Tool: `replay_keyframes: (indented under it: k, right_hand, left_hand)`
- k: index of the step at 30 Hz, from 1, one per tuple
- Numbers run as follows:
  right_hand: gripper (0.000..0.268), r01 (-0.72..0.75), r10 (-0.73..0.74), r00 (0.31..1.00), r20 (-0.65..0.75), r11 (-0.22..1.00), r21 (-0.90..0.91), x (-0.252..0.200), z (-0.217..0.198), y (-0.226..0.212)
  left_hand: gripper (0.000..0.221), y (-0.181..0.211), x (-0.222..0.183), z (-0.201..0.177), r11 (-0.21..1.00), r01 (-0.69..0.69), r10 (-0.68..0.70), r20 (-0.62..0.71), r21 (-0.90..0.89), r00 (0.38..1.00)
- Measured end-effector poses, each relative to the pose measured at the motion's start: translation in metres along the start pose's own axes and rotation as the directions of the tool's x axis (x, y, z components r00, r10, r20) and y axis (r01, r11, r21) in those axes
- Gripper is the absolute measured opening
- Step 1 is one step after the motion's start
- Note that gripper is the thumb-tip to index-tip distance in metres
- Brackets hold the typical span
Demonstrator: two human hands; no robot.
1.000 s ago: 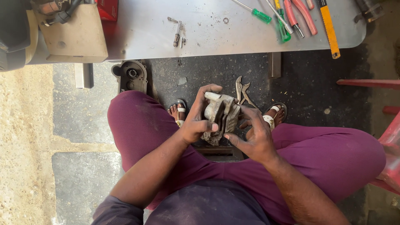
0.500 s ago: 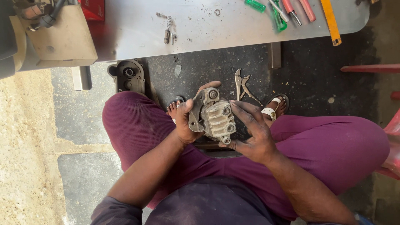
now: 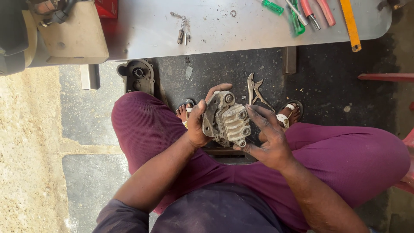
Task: The recorder is repairing and reassembling a motorcycle brake caliper, including cleaning parts and installing the piston and pads.
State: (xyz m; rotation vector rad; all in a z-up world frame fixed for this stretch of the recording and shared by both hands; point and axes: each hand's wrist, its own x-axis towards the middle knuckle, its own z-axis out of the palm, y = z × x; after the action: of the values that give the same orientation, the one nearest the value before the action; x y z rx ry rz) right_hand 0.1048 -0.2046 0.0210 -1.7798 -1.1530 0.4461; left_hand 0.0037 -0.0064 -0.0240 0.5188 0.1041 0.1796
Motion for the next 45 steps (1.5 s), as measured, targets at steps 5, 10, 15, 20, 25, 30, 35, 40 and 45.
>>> replay_keyframes:
  k: [5, 10, 15, 20, 25, 30, 35, 40, 45]
  right_hand:
    - [0.092, 0.008, -0.008, 1.0, 0.005, 1.0, -0.025, -0.001, 0.002, 0.002]
    - [0.091, -0.005, 0.005, 1.0, 0.01, 1.0, -0.011, -0.005, 0.006, 0.007]
    - [0.094, -0.076, 0.077, 0.996, 0.052, 0.997, -0.018, -0.003, 0.006, 0.008]
    - [0.112, -0.238, 0.202, 0.967, 0.156, 0.934, 0.266, 0.0, 0.015, 0.023]
    - [0.124, -0.423, 0.31, 0.902, 0.301, 0.775, 0.47, -0.004, 0.032, 0.042]
    - [0.115, -0.592, 0.482, 0.805, 0.347, 0.608, 0.53, -0.003, 0.033, 0.046]
    - [0.104, -0.583, 0.449, 0.806, 0.386, 0.485, 0.652, 0.001, 0.026, 0.051]
    - [0.09, -0.397, 0.325, 0.886, 0.331, 0.16, 0.904, 0.007, 0.018, 0.039]
    - [0.089, -0.312, 0.266, 0.928, 0.261, 0.17, 0.935, 0.007, 0.018, 0.039]
  left_hand:
    - [0.095, 0.004, -0.002, 0.003, 1.0, -0.018, 0.018, -0.008, 0.022, 1.0]
    - [0.094, 0.006, -0.004, 0.003, 0.999, -0.022, 0.022, 0.02, 0.035, 1.0]
    - [0.094, 0.006, -0.006, 0.005, 0.99, -0.05, 0.052, -0.012, 0.135, 0.999]
    - [0.088, -0.006, -0.009, 0.003, 0.778, -0.194, 0.28, -0.053, 0.597, 0.958]
    - [0.088, -0.004, -0.003, 0.016, 0.51, -0.003, 0.224, -0.129, 0.86, 0.966]
    - [0.087, -0.007, 0.0, 0.008, 0.552, 0.13, 0.121, -0.233, 0.824, 0.965]
    - [0.085, 0.004, -0.001, 0.013, 0.554, 0.03, 0.178, -0.154, 0.832, 0.972]
    - [0.084, 0.009, 0.0, 0.005, 0.756, 0.101, 0.091, -0.256, 0.647, 0.962]
    - [0.081, 0.014, 0.002, -0.002, 0.777, 0.013, 0.189, -0.253, 0.63, 0.949]
